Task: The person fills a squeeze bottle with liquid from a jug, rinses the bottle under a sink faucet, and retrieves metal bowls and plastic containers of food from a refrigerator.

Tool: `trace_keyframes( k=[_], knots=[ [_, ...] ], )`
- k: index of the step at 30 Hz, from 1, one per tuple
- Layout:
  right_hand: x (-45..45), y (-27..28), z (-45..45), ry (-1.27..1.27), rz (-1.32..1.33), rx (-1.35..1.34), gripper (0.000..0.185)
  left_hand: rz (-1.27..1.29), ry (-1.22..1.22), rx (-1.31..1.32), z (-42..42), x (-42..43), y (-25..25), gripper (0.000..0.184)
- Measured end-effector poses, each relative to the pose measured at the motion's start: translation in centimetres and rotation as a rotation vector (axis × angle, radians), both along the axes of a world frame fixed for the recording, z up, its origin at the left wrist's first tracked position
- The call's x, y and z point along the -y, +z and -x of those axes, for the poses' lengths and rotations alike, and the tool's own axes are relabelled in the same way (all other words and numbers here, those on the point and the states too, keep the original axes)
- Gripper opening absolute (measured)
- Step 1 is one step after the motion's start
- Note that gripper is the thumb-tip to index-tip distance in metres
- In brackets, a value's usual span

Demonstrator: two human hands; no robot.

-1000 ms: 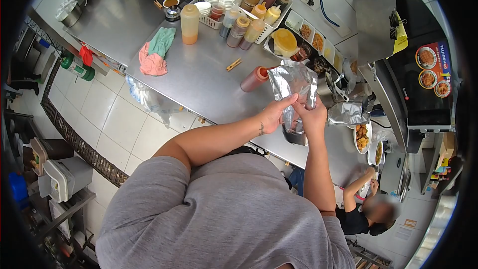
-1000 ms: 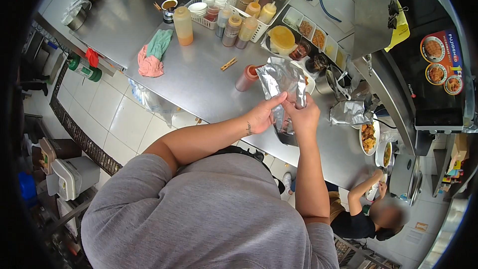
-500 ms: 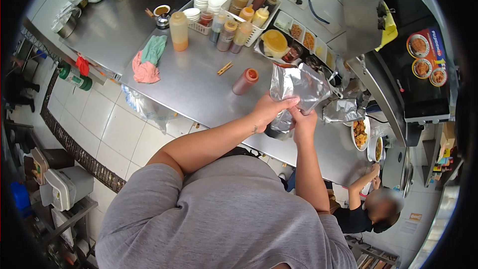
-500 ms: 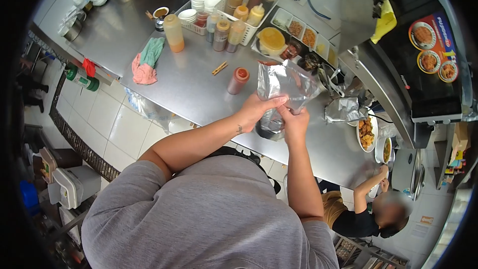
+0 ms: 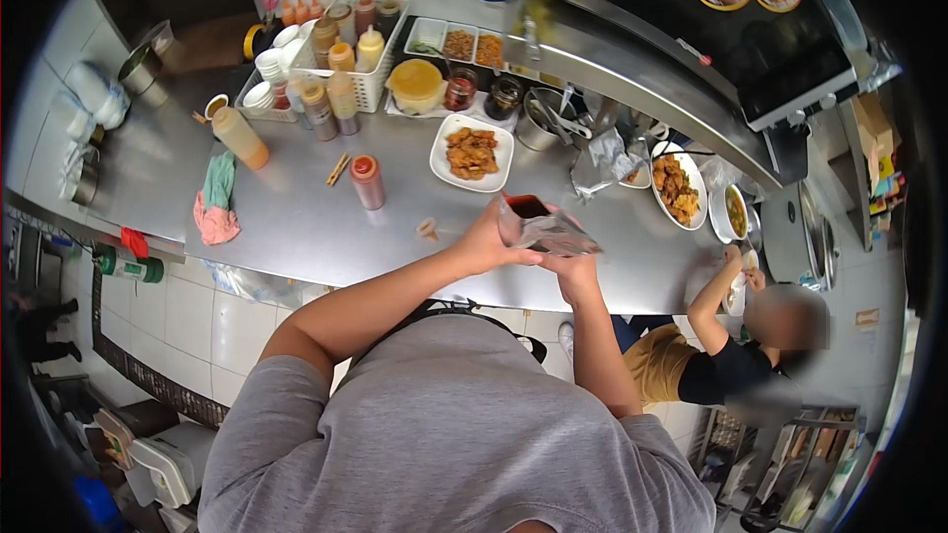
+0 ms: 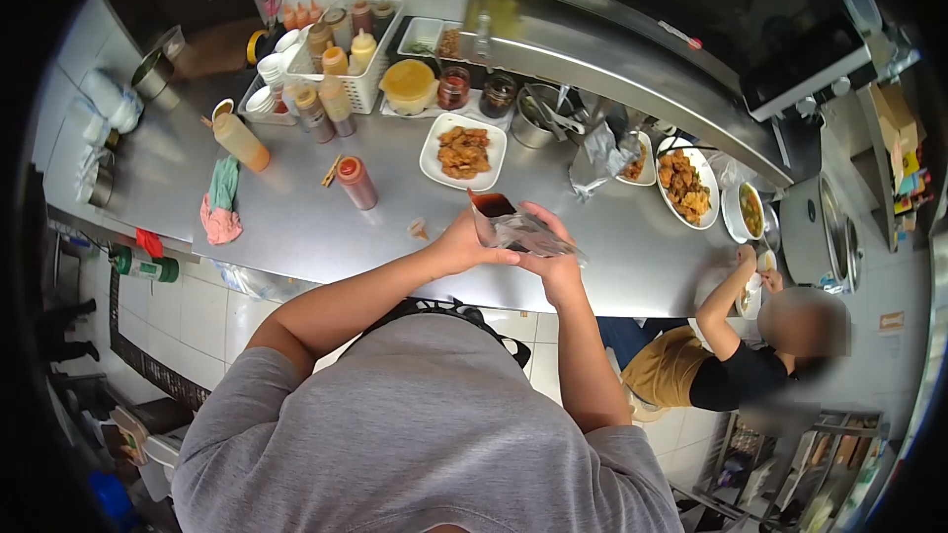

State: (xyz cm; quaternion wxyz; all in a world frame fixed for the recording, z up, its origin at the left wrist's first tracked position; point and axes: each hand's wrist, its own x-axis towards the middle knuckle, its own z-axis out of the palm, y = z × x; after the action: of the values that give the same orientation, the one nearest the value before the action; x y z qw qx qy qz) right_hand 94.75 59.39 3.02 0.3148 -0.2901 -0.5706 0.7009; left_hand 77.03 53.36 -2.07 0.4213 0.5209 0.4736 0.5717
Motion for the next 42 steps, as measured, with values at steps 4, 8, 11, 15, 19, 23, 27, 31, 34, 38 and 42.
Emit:
trace_keyframes(
  k=[4,8,11,15,19,23,27,31,34,38,42],
  knots=[
    [-2.4,-1.8,-2.8,0.004,0.064,0.102,0.078,0.133,-0.090,-0.104,-1.6,-1.4,-2.9,0.094],
    [-3.7,-0.9,-5.0,0.006,0.132,0.061,0.070,0.293,-0.053,-0.151,-3.7,-1.8,-1.0,0.091],
    [-4.9,0.5,-5.9,0.044,0.067,-0.019,0.065,0.213,0.073,-0.167,-5.4,-2.7,-1.9,0.082],
    [-7.4,-2.3,-7.6,0.119,0.096,0.157,0.070,0.194,0.173,-0.177,-6.8,-3.1,-2.5,0.072],
    [-8.2,-4.3,-9.0,0.228,0.096,0.164,0.088,0.270,0.138,-0.195,-6.7,-2.0,-2.3,0.086],
    [-8.8,-4.9,-10.9,0.179,0.036,0.109,0.089,0.267,0.227,-0.247,-6.4,0.3,-1.6,0.082],
    [-9.8,-2.6,-12.6,0.104,-0.076,0.070,0.079,0.237,0.347,-0.021,-5.8,2.0,-0.8,0.068],
    [-11.6,-3.0,-14.7,0.170,-0.006,0.249,0.051,0.323,0.943,-0.100,-0.7,4.6,-3.8,0.033],
    [-11.7,-3.0,-16.0,0.383,-0.279,0.662,0.042,0.442,1.009,-0.337,2.8,5.7,-4.7,0.044],
    [-9.9,-1.2,-16.7,0.619,-0.277,0.768,0.037,0.458,0.482,-0.911,4.5,5.1,-3.7,0.062],
    [-8.2,3.5,-15.7,0.674,-0.334,0.736,0.036,0.483,0.203,-1.270,6.4,4.7,-4.0,0.061]
  ],
)
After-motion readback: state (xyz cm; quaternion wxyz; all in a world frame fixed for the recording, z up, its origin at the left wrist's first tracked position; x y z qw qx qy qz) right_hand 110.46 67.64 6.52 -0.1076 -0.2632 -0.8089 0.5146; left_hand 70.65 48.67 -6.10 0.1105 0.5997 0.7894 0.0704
